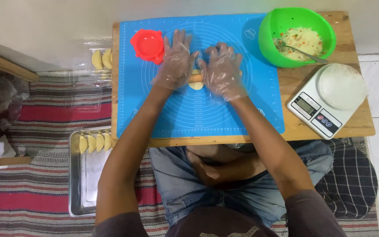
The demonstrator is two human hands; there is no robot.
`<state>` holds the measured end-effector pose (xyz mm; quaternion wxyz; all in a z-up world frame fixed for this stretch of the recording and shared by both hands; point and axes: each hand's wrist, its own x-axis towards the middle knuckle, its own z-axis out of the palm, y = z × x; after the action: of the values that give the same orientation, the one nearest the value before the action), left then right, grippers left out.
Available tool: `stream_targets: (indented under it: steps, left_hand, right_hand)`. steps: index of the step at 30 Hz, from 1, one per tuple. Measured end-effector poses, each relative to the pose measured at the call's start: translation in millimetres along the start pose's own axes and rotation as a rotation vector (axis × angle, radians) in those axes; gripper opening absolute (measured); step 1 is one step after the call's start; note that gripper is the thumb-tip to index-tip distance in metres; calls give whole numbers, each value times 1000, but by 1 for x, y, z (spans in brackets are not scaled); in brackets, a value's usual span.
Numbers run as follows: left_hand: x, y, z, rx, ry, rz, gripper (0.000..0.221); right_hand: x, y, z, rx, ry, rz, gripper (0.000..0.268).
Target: Weighing small dough portions on a digital scale and rolling them into flat circles using a rolling pin on a silicone mat.
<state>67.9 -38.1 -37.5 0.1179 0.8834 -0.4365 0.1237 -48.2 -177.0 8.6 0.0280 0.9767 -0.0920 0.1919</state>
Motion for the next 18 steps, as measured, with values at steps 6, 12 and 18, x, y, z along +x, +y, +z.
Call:
stream_targets:
  steps: [6,12,18]
  left_hand:
    - [27,-9,-2,72,-51,-23,64]
    - [36,-20,0,-87,401,104,35]
    - [9,13,-47,58,249,85,47]
  right_hand:
    - [32,-3,-18,251,-429,156,53]
    - [45,3,-2,277,-352,163,49]
    - [39,-1,-18,381,-346,202,61]
